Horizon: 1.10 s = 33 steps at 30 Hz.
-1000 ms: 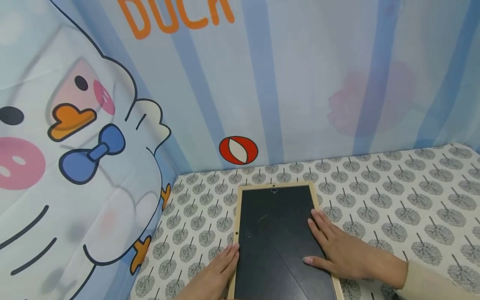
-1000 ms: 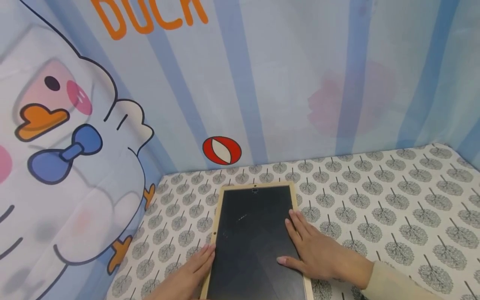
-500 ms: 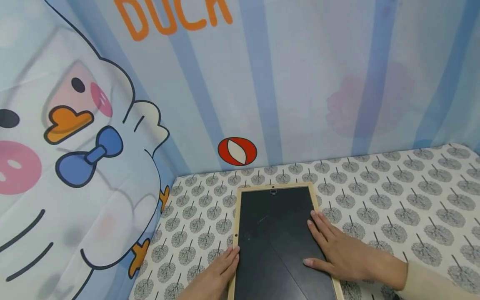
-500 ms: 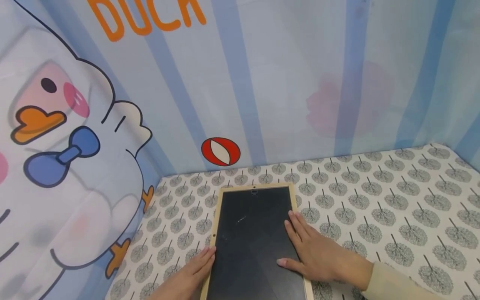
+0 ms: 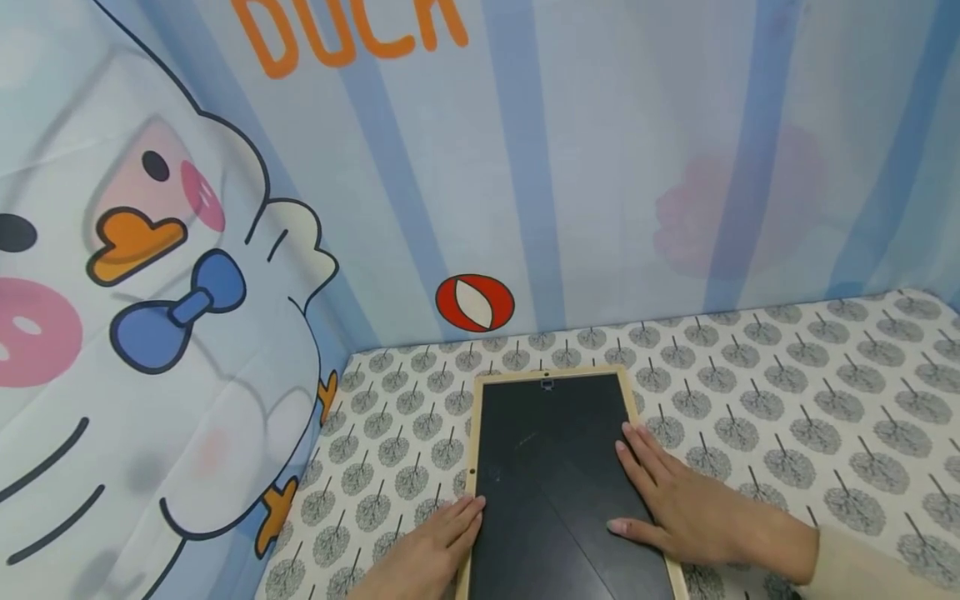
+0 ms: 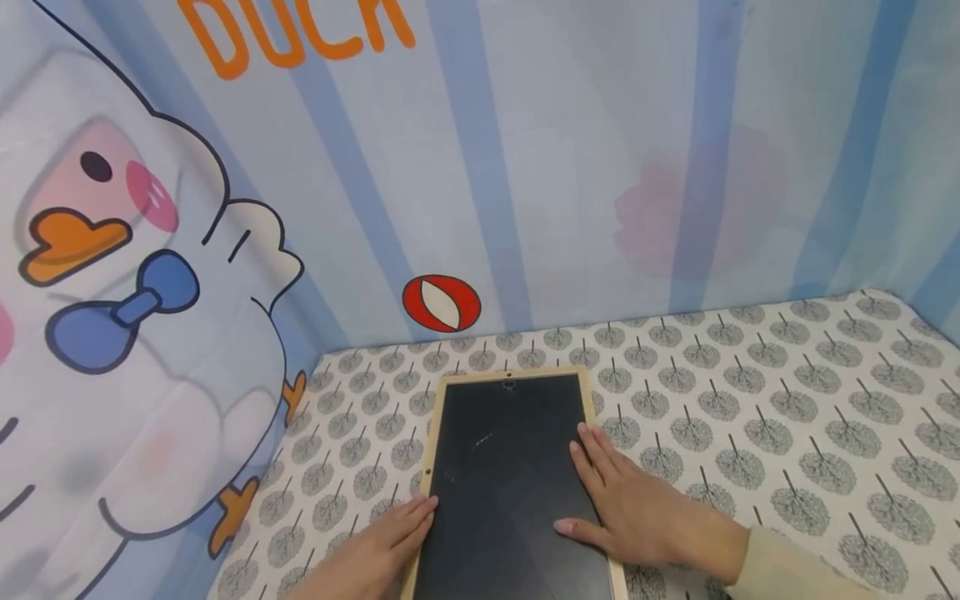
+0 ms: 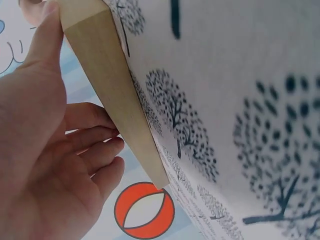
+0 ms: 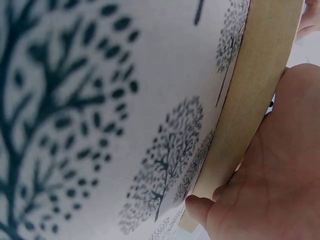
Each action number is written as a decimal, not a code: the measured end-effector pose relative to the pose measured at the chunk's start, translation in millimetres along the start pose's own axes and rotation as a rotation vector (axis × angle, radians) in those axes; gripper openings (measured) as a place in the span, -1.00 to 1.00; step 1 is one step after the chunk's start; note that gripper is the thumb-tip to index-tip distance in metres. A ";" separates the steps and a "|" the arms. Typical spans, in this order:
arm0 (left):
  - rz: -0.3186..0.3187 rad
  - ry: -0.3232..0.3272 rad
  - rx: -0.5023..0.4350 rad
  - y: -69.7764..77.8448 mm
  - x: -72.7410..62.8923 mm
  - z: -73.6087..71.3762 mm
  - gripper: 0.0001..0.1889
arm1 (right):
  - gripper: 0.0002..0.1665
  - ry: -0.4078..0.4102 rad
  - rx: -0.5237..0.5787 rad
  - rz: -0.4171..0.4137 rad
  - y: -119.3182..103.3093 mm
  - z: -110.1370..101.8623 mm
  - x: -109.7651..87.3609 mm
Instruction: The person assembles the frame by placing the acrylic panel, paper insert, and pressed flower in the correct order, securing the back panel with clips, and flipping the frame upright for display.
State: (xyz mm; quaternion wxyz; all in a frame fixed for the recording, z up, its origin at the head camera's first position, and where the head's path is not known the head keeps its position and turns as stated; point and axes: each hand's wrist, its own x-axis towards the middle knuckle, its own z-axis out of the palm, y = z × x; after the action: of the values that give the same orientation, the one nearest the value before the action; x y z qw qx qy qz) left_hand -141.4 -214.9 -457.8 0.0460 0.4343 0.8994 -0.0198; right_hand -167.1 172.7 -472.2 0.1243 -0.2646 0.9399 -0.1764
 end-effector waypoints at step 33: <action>-0.098 0.113 -0.349 8.3 -4.3 7.1 0.02 | 0.20 0.029 -0.014 -0.016 -0.8 -0.8 -1.5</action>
State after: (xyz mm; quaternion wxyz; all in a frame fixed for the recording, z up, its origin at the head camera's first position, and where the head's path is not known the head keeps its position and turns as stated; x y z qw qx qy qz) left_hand -131.8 -213.6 -464.3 0.0690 0.3760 0.9103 0.1585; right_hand -165.8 173.1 -471.0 0.1074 -0.2702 0.9407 -0.1746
